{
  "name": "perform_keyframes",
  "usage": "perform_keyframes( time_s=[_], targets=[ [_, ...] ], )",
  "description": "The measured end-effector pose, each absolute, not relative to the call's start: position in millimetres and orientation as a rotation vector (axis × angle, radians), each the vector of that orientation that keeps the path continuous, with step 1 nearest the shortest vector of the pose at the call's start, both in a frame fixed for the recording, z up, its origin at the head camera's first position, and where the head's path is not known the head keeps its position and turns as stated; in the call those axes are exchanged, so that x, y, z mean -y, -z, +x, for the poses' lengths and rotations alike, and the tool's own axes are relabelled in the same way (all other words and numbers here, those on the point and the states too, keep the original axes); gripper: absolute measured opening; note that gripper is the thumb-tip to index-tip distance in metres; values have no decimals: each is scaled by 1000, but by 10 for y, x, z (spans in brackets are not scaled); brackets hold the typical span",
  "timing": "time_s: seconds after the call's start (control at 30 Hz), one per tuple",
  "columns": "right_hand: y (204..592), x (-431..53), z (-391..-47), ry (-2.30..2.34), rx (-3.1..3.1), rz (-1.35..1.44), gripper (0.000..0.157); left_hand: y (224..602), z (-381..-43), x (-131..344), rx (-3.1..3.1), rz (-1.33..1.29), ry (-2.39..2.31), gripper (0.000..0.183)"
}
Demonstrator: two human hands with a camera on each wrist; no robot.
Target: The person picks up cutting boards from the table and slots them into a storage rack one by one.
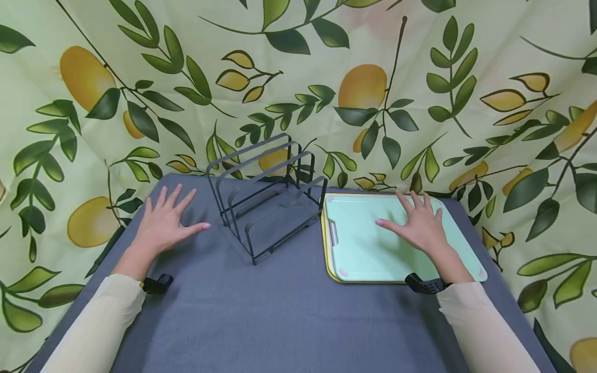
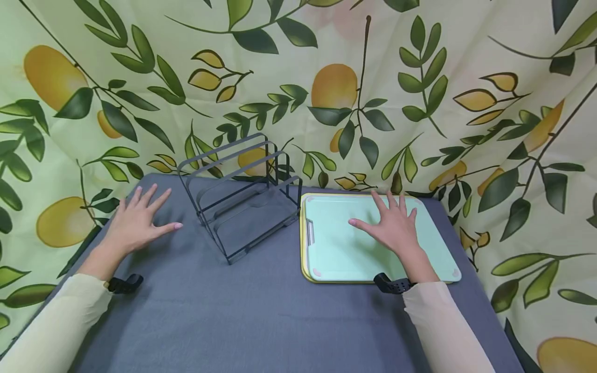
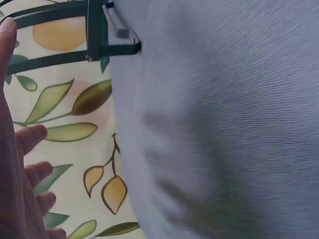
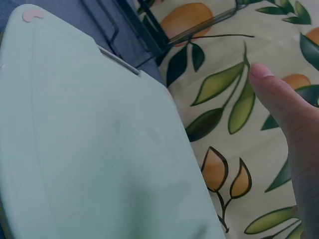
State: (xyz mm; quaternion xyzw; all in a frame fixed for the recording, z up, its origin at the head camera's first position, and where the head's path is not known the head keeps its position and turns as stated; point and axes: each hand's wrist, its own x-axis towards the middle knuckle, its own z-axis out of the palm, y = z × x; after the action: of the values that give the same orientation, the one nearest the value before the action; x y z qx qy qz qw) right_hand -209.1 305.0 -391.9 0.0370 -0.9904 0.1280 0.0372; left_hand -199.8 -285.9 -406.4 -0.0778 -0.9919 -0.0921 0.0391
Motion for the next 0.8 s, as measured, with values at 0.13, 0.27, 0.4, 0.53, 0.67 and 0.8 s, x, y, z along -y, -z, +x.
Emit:
perform_keyframes(
  time_s=[0.13,0.27,0.4,0.53,0.67,0.8],
  targets=[
    [3946,-3129,-2002,-448,3003,88,104,4149,-1835,2842,3020,-310,319,98],
    [4011,-3171,-1926,-482,2966,78,103,4240,-1651,2787,2976,-352,339,94],
    [4077,-3189,-1866,-526,2930,58,98,4312,-1493,2677,2976,-374,365,91],
    [4116,-3221,-1810,-605,2886,22,92,4375,-1380,2534,3015,-382,408,90],
    [4162,-3257,-1767,-695,2854,-7,89,4416,-1297,2392,3035,-374,449,89],
    [4232,-3310,-1713,-766,2828,-68,87,4452,-1243,2238,3024,-381,491,86]
  ],
)
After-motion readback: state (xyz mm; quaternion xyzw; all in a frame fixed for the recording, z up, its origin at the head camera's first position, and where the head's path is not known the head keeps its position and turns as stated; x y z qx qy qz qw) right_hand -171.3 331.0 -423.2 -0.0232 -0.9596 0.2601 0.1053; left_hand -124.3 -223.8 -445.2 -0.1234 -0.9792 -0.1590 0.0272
